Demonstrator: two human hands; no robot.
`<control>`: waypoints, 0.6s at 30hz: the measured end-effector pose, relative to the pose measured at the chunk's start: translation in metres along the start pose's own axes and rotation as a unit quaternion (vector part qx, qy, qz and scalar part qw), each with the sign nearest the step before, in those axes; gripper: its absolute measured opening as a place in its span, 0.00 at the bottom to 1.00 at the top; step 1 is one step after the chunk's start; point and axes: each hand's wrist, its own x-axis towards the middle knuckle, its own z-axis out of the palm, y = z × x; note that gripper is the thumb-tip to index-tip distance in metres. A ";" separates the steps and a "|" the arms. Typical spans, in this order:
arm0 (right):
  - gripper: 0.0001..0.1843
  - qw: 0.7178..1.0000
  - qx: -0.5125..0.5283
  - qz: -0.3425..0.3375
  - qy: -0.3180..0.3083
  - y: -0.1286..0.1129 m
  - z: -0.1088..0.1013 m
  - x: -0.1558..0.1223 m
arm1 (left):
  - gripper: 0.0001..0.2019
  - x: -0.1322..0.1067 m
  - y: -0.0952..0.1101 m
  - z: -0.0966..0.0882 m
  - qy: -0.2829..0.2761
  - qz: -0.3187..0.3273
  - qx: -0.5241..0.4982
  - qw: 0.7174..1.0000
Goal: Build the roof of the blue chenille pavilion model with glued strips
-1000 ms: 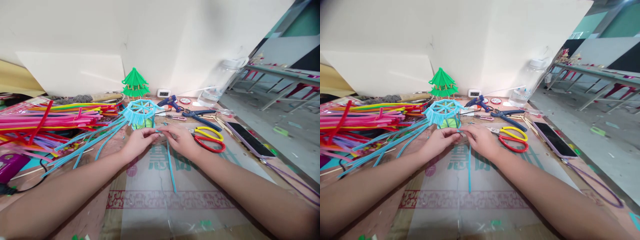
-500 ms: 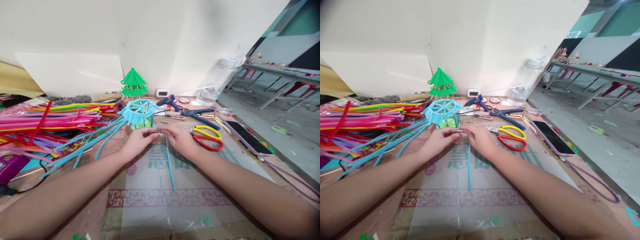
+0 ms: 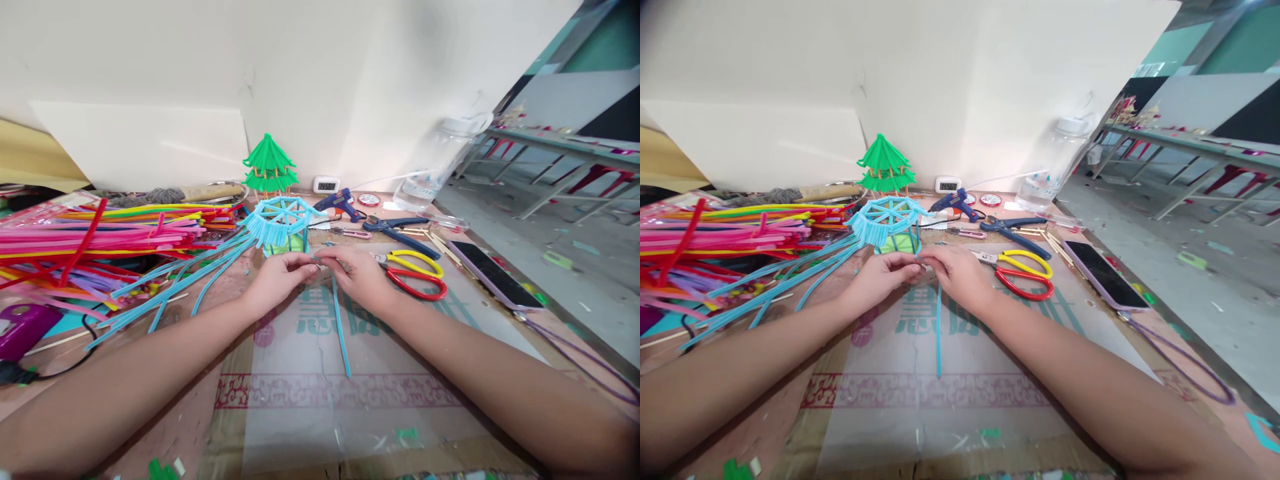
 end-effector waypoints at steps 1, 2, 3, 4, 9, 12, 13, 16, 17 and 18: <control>0.11 1.000 0.001 0.001 -0.001 0.000 0.000 0.000 | 0.14 0.000 0.000 0.000 0.002 0.004 0.005 1.000; 0.11 1.000 0.001 0.001 -0.002 -0.001 0.000 0.000 | 0.14 0.000 -0.001 -0.001 0.003 0.006 0.010 1.000; 0.11 1.000 0.000 0.000 -0.003 -0.001 0.000 0.000 | 0.14 0.001 -0.001 -0.001 0.005 0.006 0.014 1.000; 0.11 1.000 0.000 0.000 -0.003 -0.002 0.000 0.000 | 0.14 0.001 -0.001 -0.001 0.006 0.005 0.019 1.000; 0.11 1.000 0.004 0.007 -0.006 -0.003 -0.001 0.001 | 0.15 0.000 0.001 0.000 0.010 -0.006 0.044 0.999; 0.11 1.000 0.012 0.006 -0.008 -0.002 -0.001 0.001 | 0.15 -0.001 0.005 0.000 0.008 -0.008 0.032 0.999; 0.11 1.000 0.015 0.005 -0.008 -0.002 0.000 0.001 | 0.15 -0.001 0.006 0.000 0.008 -0.010 0.028 1.000; 0.11 1.000 0.019 0.002 -0.006 -0.001 0.000 0.002 | 0.14 -0.001 0.007 0.000 0.010 -0.018 0.019 1.000; 0.11 1.000 0.020 0.000 -0.006 -0.001 0.001 0.002 | 0.14 -0.001 0.007 0.000 0.011 -0.020 0.017 1.000; 0.11 1.000 0.019 -0.002 -0.006 -0.001 0.001 0.002 | 0.14 -0.001 0.007 0.000 0.012 -0.021 0.017 1.000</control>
